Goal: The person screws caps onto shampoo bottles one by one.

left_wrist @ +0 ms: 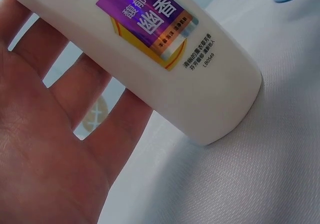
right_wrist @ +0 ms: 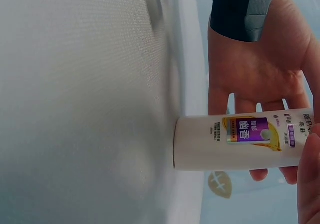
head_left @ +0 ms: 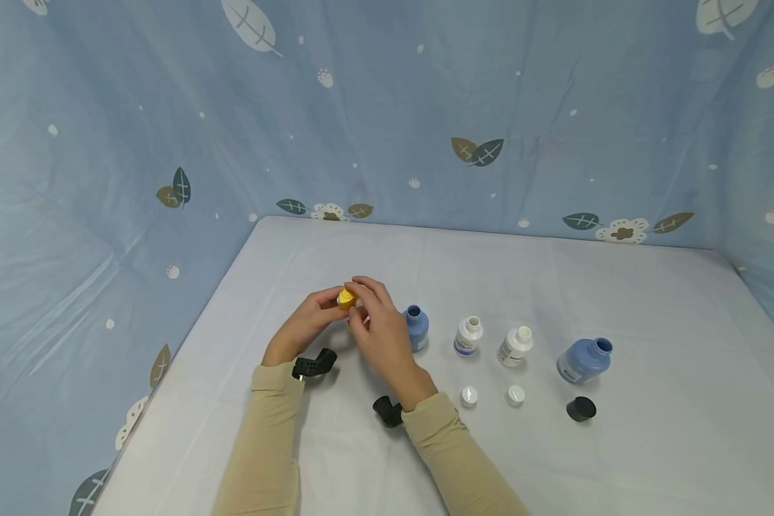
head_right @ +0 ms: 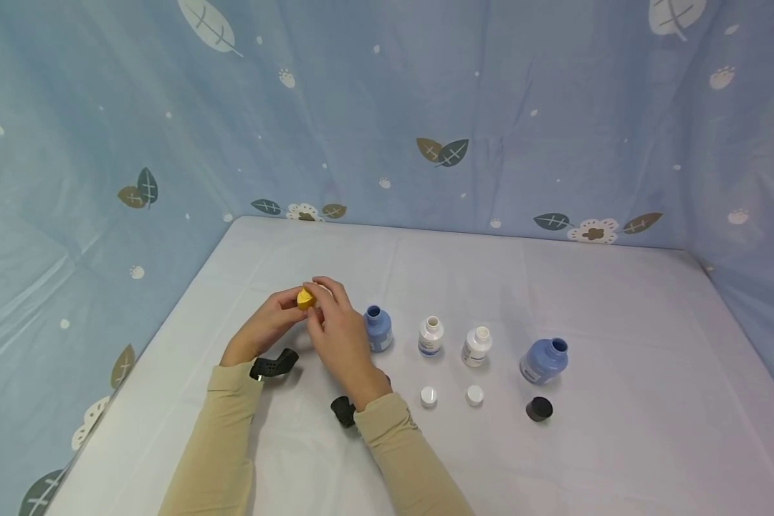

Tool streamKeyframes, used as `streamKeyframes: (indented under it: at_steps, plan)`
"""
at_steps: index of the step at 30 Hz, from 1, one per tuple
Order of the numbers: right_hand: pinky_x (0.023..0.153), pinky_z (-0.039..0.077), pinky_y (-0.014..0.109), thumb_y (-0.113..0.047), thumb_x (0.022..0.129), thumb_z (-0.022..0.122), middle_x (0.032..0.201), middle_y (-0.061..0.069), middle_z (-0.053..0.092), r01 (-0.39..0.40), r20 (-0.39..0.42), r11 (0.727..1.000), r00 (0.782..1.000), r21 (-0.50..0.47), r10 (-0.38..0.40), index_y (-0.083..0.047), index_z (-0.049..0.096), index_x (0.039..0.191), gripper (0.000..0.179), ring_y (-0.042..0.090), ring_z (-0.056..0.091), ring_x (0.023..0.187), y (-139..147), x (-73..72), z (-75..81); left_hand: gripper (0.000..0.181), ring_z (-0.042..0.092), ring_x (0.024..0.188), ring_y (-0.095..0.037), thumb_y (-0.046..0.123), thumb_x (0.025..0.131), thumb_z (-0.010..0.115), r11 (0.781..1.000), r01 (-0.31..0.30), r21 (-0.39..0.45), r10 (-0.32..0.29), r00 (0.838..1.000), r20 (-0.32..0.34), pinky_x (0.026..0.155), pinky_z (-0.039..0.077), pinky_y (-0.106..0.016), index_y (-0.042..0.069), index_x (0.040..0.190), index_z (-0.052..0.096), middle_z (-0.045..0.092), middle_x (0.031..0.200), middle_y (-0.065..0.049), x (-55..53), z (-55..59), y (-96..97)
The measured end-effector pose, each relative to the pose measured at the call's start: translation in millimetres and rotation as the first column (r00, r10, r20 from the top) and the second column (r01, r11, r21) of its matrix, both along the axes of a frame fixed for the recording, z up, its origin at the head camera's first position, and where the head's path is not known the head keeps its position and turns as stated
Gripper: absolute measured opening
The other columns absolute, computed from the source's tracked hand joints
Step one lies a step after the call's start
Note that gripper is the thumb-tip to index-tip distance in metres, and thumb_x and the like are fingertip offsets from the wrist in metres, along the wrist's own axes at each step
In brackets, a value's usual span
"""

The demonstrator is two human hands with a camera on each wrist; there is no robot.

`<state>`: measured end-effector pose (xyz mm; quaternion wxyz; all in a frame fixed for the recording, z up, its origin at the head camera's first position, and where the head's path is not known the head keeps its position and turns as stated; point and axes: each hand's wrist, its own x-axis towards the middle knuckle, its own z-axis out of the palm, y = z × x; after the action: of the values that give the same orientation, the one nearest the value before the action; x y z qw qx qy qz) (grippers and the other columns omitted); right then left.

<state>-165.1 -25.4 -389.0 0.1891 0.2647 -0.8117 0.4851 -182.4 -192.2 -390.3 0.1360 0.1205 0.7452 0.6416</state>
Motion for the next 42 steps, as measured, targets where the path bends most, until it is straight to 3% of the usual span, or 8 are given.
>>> streamKeyframes:
  at_steps: [4, 15, 21, 25, 28, 32, 42]
  plan:
    - [0.055, 0.042, 0.015, -0.01, 0.086, 0.052, 0.123, -0.001, 0.046, 0.021, 0.013, 1.0, 1.0, -0.018, -0.021, -0.013, 0.055, 0.118, 0.032, 0.003, 0.049, 0.065, 0.0, 0.0, -1.4, 0.04, 0.044, 0.114, -0.023, 0.009, 0.088, 0.056, 1.0, 0.005, 0.016, -0.006, 1.0, 0.012, 0.098, 0.028, -0.045, 0.001, 0.126, 0.048, 0.049, 0.125, -0.012, 1.8, 2.0, 0.6]
    - [0.058, 0.043, 0.015, -0.01, 0.085, 0.054, 0.112, 0.002, 0.046, 0.077, 0.018, 0.997, 0.997, -0.006, -0.077, -0.014, 0.058, 0.112, 0.027, 0.005, 0.051, 0.068, 1.1, -0.3, -1.5, 0.038, 0.047, 0.109, -0.023, 0.021, 0.085, 0.061, 1.0, 0.002, 0.031, -0.002, 1.0, -0.003, 0.095, 0.031, -0.041, 0.003, 0.117, 0.055, 0.055, 0.116, -0.01, -7.2, -15.0, -5.2]
    - [0.058, 0.043, 0.015, -0.011, 0.086, 0.054, 0.109, 0.002, 0.046, 0.085, 0.035, 0.996, 0.996, 0.0, -0.085, -0.014, 0.057, 0.112, 0.027, 0.005, 0.051, 0.068, 1.6, -0.3, -1.6, 0.037, 0.047, 0.109, -0.022, 0.013, 0.087, 0.058, 1.0, -0.014, 0.026, 0.013, 1.0, 0.026, 0.094, 0.032, -0.039, 0.001, 0.122, 0.052, 0.054, 0.118, -0.01, -7.4, -11.7, -4.1]
    - [0.057, 0.042, 0.016, -0.01, 0.085, 0.053, 0.109, 0.001, 0.046, 0.087, 0.047, 0.996, 0.995, 0.005, -0.087, -0.015, 0.057, 0.113, 0.028, 0.004, 0.05, 0.068, 1.6, -0.4, -1.9, 0.035, 0.048, 0.106, -0.022, 0.013, 0.087, 0.058, 1.0, -0.021, -0.018, 0.021, 0.999, 0.028, 0.093, 0.033, -0.04, 0.002, 0.12, 0.053, 0.055, 0.116, -0.01, -1.5, -0.1, -0.4]
    - [0.056, 0.042, 0.016, -0.006, 0.084, 0.051, 0.108, 0.001, 0.046, 0.091, 0.05, 0.996, 0.995, 0.008, -0.091, -0.015, 0.056, 0.114, 0.032, 0.004, 0.048, 0.064, 1.3, -0.3, -1.2, 0.039, 0.048, 0.099, -0.024, 0.022, 0.085, 0.062, 0.999, -0.027, -0.043, 0.028, 1.0, 0.013, 0.089, 0.036, -0.041, 0.005, 0.119, 0.055, 0.055, 0.111, -0.01, -2.3, -3.4, -2.0]
    - [0.054, 0.041, 0.016, -0.003, 0.084, 0.049, 0.106, 0.001, 0.048, 0.094, 0.05, 0.995, 0.994, 0.011, -0.095, -0.016, 0.055, 0.117, 0.036, 0.005, 0.045, 0.06, 1.1, 0.3, -0.2, 0.042, 0.047, 0.094, -0.025, 0.026, 0.082, 0.065, 0.999, -0.025, -0.035, 0.025, 1.0, -0.005, 0.085, 0.037, -0.041, 0.008, 0.119, 0.055, 0.054, 0.108, -0.011, -7.9, -16.3, -7.0]
    - [0.057, 0.043, 0.015, -0.006, 0.083, 0.053, 0.102, 0.001, 0.048, 0.091, 0.038, 0.996, 0.995, -0.006, -0.091, -0.014, 0.053, 0.118, 0.037, 0.007, 0.05, 0.067, 1.1, 0.4, -0.9, 0.04, 0.045, 0.101, -0.024, 0.018, 0.084, 0.062, 1.0, -0.007, -0.02, 0.007, 1.0, -0.011, 0.09, 0.035, -0.039, 0.007, 0.121, 0.053, 0.053, 0.113, -0.009, -7.6, -13.4, -5.4]
